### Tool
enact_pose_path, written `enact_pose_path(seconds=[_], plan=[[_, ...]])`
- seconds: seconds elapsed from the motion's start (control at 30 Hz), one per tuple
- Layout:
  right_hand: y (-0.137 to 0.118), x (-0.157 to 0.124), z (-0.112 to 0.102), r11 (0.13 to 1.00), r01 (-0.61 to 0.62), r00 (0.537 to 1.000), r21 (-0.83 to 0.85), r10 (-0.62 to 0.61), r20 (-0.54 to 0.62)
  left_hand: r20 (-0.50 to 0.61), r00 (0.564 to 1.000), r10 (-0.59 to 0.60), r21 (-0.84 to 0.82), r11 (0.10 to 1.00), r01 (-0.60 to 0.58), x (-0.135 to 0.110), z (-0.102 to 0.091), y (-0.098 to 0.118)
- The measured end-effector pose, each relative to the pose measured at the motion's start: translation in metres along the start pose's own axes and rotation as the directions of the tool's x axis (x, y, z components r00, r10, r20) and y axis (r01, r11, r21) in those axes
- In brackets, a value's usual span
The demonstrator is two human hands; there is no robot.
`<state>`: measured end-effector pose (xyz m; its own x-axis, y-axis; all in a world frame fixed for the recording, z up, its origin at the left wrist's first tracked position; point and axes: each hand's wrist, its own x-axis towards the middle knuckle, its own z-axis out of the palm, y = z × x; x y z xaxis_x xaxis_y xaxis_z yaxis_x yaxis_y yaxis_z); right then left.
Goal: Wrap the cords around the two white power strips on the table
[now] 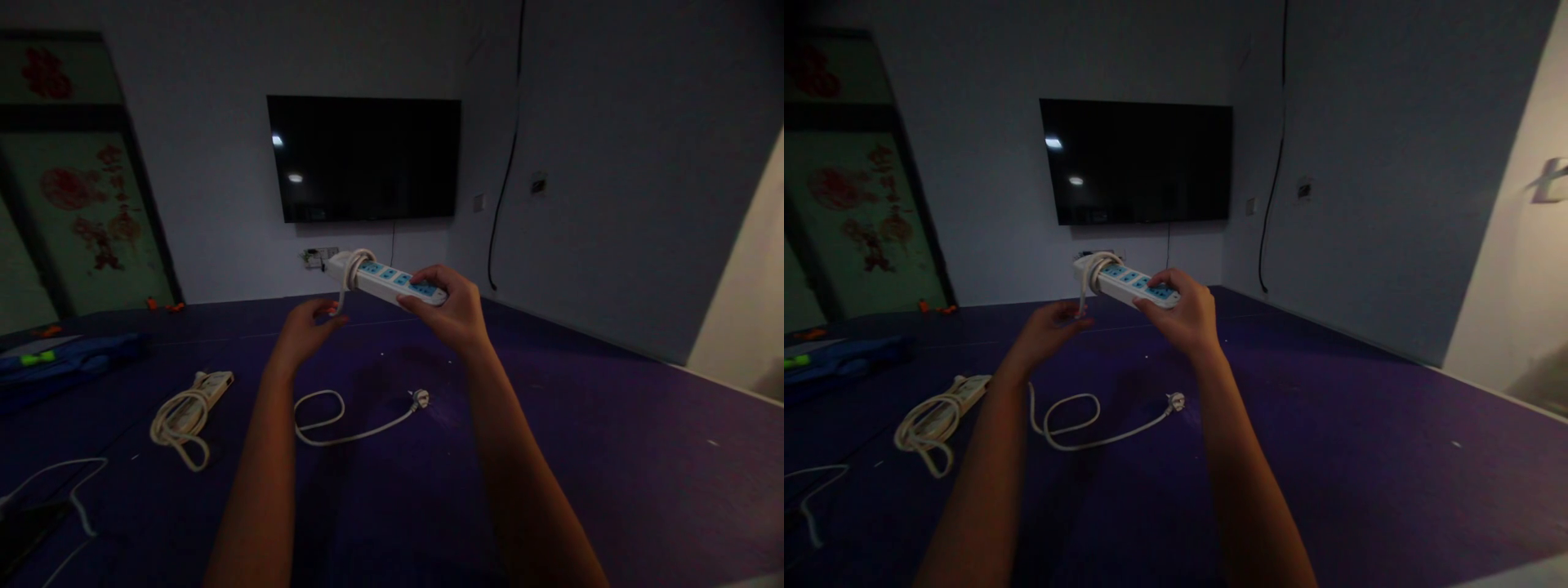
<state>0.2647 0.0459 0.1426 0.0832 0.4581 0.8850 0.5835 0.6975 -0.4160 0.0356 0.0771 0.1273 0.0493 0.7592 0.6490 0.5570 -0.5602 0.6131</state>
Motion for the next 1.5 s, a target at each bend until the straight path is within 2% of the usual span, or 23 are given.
enact_pose_path(seconds=[0.13,0.23,0.33,0.43,0.5,0.6,0.67,0.77,0.83,0.9,0.97,1.07,1.13,1.23,1.33,1.5], plan=[[-0.002,-0.001,0.0,0.994,-0.006,0.998,-0.11,0.013,0.059,0.007,0.999,0.053,0.04,0.998,-0.054,-0.002,-0.001,0.012],[-0.003,-0.002,-0.002,0.99,0.01,0.99,-0.141,0.011,0.143,-0.133,0.989,0.072,0.039,0.997,-0.068,-0.002,-0.007,0.013],[-0.002,-0.002,-0.005,0.999,0.026,0.974,-0.041,-0.016,0.225,-0.309,0.95,0.037,0.086,0.996,-0.01,-0.001,-0.014,0.005],[-0.004,-0.003,-0.008,0.989,-0.024,0.957,0.143,-0.019,0.29,-0.356,0.933,-0.054,0.133,0.985,0.108,0.001,-0.021,-0.011],[-0.007,-0.004,-0.01,0.969,-0.08,0.955,0.232,0.008,0.296,-0.337,0.934,-0.12,0.182,0.965,0.189,0.002,-0.025,-0.025],[-0.01,-0.003,-0.013,0.945,-0.131,0.968,0.298,0.058,0.244,-0.263,0.938,-0.227,0.239,0.926,0.292,0.003,-0.03,-0.043],[-0.011,-0.003,-0.014,0.945,-0.134,0.978,0.298,0.078,0.193,-0.193,0.939,-0.286,0.263,0.907,0.33,0.004,-0.033,-0.051],[-0.01,-0.002,-0.015,0.969,-0.094,0.991,0.229,0.069,0.118,-0.182,0.93,-0.318,0.271,0.893,0.359,0.004,-0.034,-0.052],[-0.008,-0.001,-0.015,0.985,-0.064,0.995,0.162,0.051,0.082,-0.162,0.946,-0.281,0.209,0.927,0.311,0.003,-0.031,-0.044],[-0.006,-0.001,-0.013,0.994,-0.045,0.997,0.102,0.039,0.062,-0.068,0.976,-0.205,0.09,0.973,0.21,0.001,-0.025,-0.03],[-0.004,-0.001,-0.011,0.997,-0.034,0.998,0.068,0.03,0.058,0.055,0.989,-0.137,-0.003,0.99,0.137,-0.001,-0.018,-0.014],[-0.002,-0.001,-0.008,0.999,-0.019,0.997,0.047,0.015,0.071,0.15,0.988,-0.029,0.011,1.0,0.028,-0.004,-0.007,0.005],[-0.001,0.0,-0.007,1.0,-0.012,0.996,0.02,0.01,0.088,0.166,0.986,-0.009,0.065,0.998,-0.001,-0.005,-0.003,0.012],[0.001,0.0,-0.006,0.999,-0.009,0.993,-0.051,0.015,0.12,0.085,0.996,0.008,0.083,0.996,-0.015,-0.005,-0.004,0.017],[0.002,0.0,-0.006,0.996,0.008,0.983,-0.092,0.009,0.181,-0.096,0.995,0.025,0.051,0.999,-0.02,-0.005,-0.013,0.016],[-0.001,-0.002,-0.007,0.999,0.029,0.948,0.045,-0.042,0.317,-0.343,0.938,-0.043,0.067,0.995,0.071,-0.001,-0.021,0.002]])
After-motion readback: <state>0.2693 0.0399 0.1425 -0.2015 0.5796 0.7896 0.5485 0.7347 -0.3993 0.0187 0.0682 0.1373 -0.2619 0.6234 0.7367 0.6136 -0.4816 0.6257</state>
